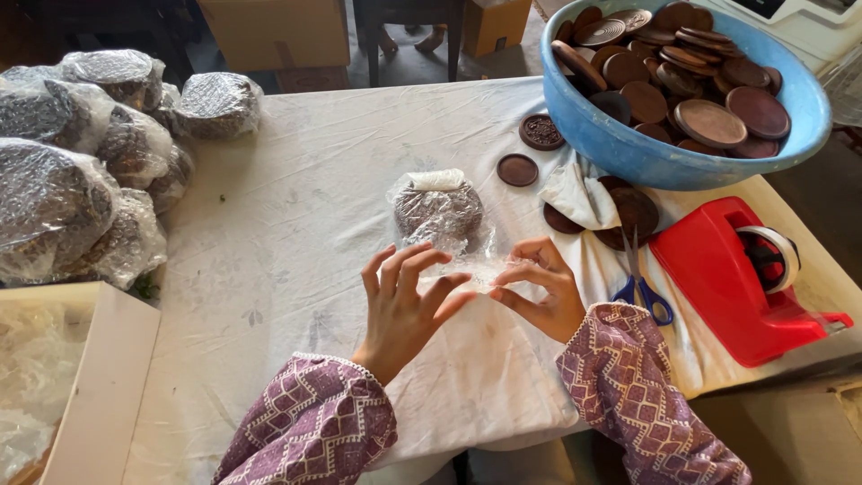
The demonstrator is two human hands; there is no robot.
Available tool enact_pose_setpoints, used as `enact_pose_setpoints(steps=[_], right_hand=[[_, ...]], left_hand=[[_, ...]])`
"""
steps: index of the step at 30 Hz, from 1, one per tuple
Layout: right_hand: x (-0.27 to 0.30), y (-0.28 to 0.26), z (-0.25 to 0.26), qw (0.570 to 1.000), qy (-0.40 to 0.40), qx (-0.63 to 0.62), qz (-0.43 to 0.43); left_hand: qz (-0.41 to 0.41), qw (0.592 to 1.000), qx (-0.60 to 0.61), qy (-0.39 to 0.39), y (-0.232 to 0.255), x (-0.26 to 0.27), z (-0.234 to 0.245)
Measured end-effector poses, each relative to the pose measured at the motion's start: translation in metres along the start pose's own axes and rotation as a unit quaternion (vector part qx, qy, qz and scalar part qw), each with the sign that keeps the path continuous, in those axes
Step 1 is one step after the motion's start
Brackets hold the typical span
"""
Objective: Cleaning and wiping clay decorative objects with a cloth and organizing them.
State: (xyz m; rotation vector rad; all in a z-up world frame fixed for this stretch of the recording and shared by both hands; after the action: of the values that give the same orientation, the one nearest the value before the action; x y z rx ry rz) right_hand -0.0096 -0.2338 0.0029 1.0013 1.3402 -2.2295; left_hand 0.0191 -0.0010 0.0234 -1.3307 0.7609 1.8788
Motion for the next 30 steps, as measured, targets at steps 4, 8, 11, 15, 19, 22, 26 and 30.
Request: enact_pose_setpoints(steps=[4, 8, 11, 15, 19, 22, 26, 30], right_hand=[[-0.009, -0.017, -0.002, 1.0, 0.005, 0.029, -0.005], [-0.005, -0.014, -0.006, 0.997, 0.004, 0.068, 0.041], [0.002, -0.002, -0.004, 0.997, -0.001, 0.065, 0.042], [0.0, -0.004, 0.002, 0.996, -0.011, 0.072, 0.044], [-0.008, -0.016, 0.004, 0.995, -0.02, 0.064, 0.074], [-0.008, -0.014, 0.007, 0.993, -0.022, 0.024, 0.114], [-0.005, -0.007, 0.009, 0.983, 0.04, -0.15, -0.097], [0.003, 0.026, 0.01, 0.989, -0.065, -0.061, -0.118]], left_hand=[[-0.008, 1.0, -0.005, 0.007, 0.0, 0.007, -0.004], [-0.002, 0.999, 0.031, 0.007, 0.003, 0.008, -0.003], [-0.01, 0.997, 0.077, -0.011, 0.005, 0.006, -0.001], [-0.034, 0.984, 0.169, -0.046, 0.004, 0.006, -0.001], [-0.006, 0.974, 0.218, -0.061, -0.008, 0.002, -0.001], [0.073, 0.966, 0.247, -0.017, -0.019, -0.012, 0.009], [0.199, 0.956, 0.212, 0.03, -0.028, -0.024, 0.019], [0.392, 0.884, 0.182, -0.18, -0.059, 0.011, -0.014]])
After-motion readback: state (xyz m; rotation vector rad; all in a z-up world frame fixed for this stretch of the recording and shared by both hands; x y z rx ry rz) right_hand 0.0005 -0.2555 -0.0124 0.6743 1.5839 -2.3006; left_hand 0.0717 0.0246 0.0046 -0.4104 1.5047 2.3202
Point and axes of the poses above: each hand's wrist, its own x-axis away from the middle knuckle, its own z-axis out of the back of the hand, y = z × x, the point moved 2 cm from there along -x, towards the middle knuckle, and after that the axes turned 15 degrees about y, right-handed, at the moved point
